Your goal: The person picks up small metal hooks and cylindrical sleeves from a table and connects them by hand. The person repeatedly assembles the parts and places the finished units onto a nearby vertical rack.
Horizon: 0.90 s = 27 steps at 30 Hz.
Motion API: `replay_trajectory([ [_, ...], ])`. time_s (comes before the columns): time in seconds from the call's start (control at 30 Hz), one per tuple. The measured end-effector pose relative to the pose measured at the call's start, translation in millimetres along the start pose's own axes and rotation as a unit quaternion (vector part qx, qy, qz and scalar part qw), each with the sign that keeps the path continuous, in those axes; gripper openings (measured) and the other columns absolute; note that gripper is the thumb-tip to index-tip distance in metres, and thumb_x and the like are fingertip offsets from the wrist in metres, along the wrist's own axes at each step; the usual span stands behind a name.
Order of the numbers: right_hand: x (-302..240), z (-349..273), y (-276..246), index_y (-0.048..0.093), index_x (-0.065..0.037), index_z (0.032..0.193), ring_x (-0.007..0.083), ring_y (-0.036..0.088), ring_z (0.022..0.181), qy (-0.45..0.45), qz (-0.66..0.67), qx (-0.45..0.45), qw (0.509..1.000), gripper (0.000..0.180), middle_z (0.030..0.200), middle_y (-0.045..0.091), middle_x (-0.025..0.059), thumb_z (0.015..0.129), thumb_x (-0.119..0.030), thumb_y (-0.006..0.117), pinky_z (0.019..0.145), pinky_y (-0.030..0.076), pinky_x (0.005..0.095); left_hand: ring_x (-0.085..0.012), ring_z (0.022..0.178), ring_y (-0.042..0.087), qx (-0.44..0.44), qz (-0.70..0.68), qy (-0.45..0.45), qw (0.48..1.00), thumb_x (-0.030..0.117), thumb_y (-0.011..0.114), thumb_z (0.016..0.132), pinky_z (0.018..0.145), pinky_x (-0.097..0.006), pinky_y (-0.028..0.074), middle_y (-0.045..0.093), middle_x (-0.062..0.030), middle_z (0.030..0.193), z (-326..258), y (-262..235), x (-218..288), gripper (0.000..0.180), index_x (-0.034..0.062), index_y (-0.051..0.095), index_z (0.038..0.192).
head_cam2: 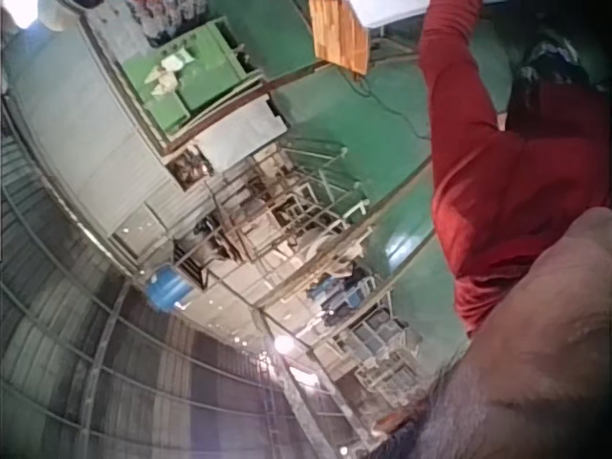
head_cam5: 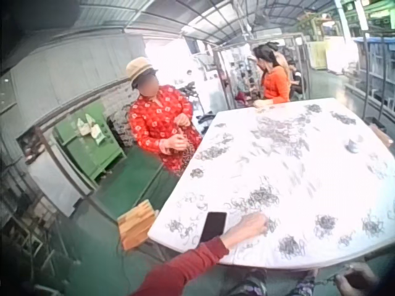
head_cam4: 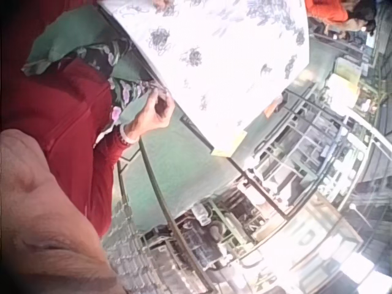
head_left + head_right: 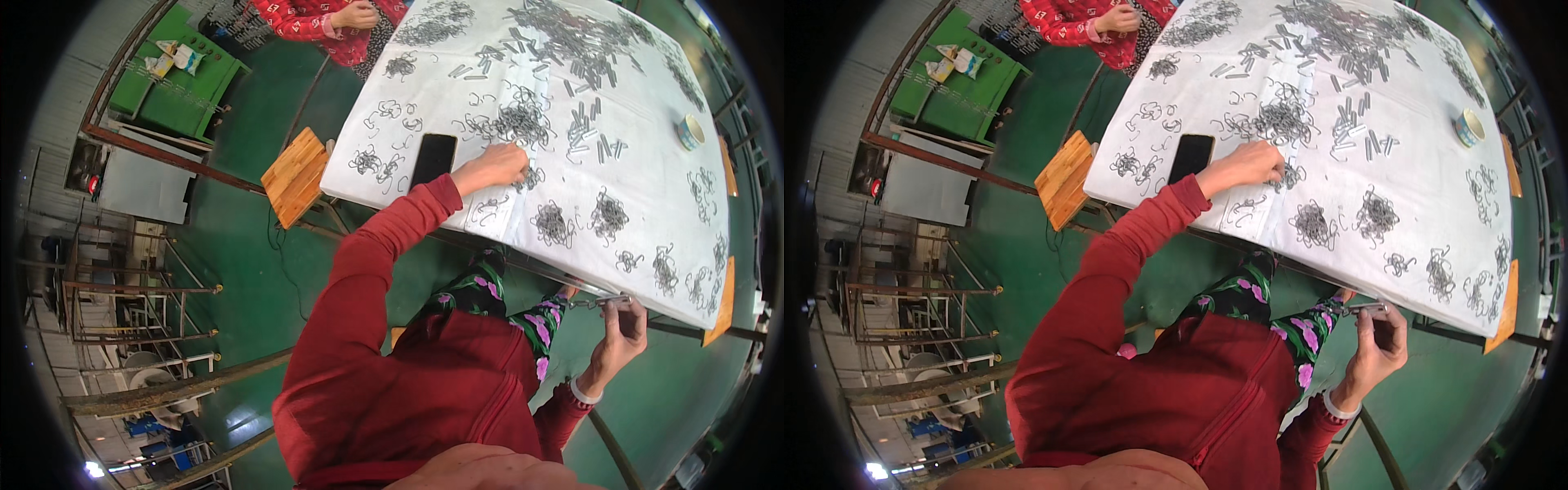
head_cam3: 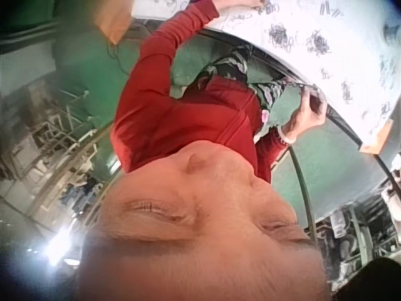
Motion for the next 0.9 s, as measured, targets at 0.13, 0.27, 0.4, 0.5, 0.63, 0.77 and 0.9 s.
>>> replay_trajectory([
  [0.13, 1.6, 4.2, 1.8, 0.058, 0.004, 0.094, 0.0102, 0.056, 0.070, 0.010, -0.025, -0.007, 1.000, 0.020, 0.080, 0.060, 0.0073, 0.075, 0.012, 0.061, 0.063, 0.046, 0.0210, -0.0319, 0.081, 0.063, 0.112, -0.077, -0.038, 0.990, 0.019, 0.064, 0.076, 0.072, -0.040, 0.049, 0.066, -0.0149, 0.085, 22.5, -38.9, -43.9, 0.019, 0.0060, 0.069, 0.088],
  [0.27, 5.8, 4.2, -2.9, 0.057, 0.005, 0.093, 0.0139, 0.057, 0.077, 0.014, -0.061, -0.023, 0.998, 0.021, 0.085, 0.060, 0.0097, 0.074, 0.014, 0.060, 0.073, 0.047, 0.0252, -0.0342, 0.079, 0.062, 0.283, -0.057, -0.095, 0.953, 0.015, 0.062, 0.077, 0.072, -0.041, 0.049, 0.065, -0.0176, 0.083, 48.8, -74.0, -121.8, 0.015, 0.0038, 0.069, 0.085],
  [0.4, 4.1, 6.2, -5.4, 0.057, 0.004, 0.094, 0.0148, 0.055, 0.077, 0.017, -0.066, -0.024, 0.997, 0.024, 0.088, 0.058, 0.0098, 0.073, 0.014, 0.062, 0.075, 0.044, 0.0262, -0.0357, 0.084, 0.058, 0.287, 0.030, -0.076, 0.955, 0.007, 0.059, 0.077, 0.074, -0.044, 0.048, 0.062, -0.0198, 0.084, 70.1, -49.6, -159.9, 0.009, 0.0017, 0.066, 0.080],
  [0.5, 0.1, 12.3, -1.6, 0.057, 0.004, 0.095, 0.0140, 0.053, 0.076, 0.023, -0.062, -0.008, 0.998, 0.025, 0.087, 0.057, 0.0090, 0.072, 0.013, 0.063, 0.072, 0.043, 0.0248, -0.0358, 0.090, 0.054, 0.295, 0.040, -0.069, 0.952, 0.000, 0.054, 0.075, 0.076, -0.045, 0.046, 0.058, -0.0206, 0.087, 71.5, -46.5, -149.5, 0.006, -0.0012, 0.060, 0.077],
  [0.63, 3.1, 21.2, -0.4, 0.057, 0.005, 0.095, 0.0142, 0.053, 0.077, 0.034, -0.070, -0.012, 0.997, 0.026, 0.088, 0.057, 0.0093, 0.072, 0.014, 0.063, 0.072, 0.043, 0.0245, -0.0353, 0.083, 0.057, 0.257, -0.025, -0.021, 0.966, 0.004, 0.053, 0.079, 0.073, -0.044, 0.046, 0.059, -0.0188, 0.081, 54.3, -49.1, -102.2, 0.007, -0.0014, 0.057, 0.081],
  [0.77, 12.7, 26.0, 1.2, 0.057, 0.005, 0.095, 0.0145, 0.053, 0.079, 0.048, -0.043, -0.012, 0.998, 0.026, 0.089, 0.056, 0.0097, 0.072, 0.014, 0.062, 0.074, 0.043, 0.0249, -0.0348, 0.077, 0.058, 0.111, -0.061, 0.069, 0.990, 0.007, 0.056, 0.079, 0.071, -0.043, 0.046, 0.059, -0.0175, 0.076, 19.1, -9.7, -32.7, 0.009, -0.0013, 0.057, 0.076],
  [0.9, 23.9, 28.2, 2.4, 0.058, 0.004, 0.095, 0.0145, 0.054, 0.081, 0.050, -0.024, -0.024, 0.998, 0.026, 0.091, 0.057, 0.0102, 0.071, 0.015, 0.063, 0.076, 0.043, 0.0253, -0.0333, 0.074, 0.059, 0.082, -0.102, 0.073, 0.989, 0.014, 0.060, 0.078, 0.071, -0.042, 0.047, 0.062, -0.0159, 0.077, 26.5, -14.2, -26.4, 0.013, 0.0012, 0.063, 0.080],
])
Point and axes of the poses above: each hand's wrist, its own z-axis towards the middle knuckle, its own y-axis out of the palm, x = y × z, the point moved 8 cm from there along z, towards the middle knuckle
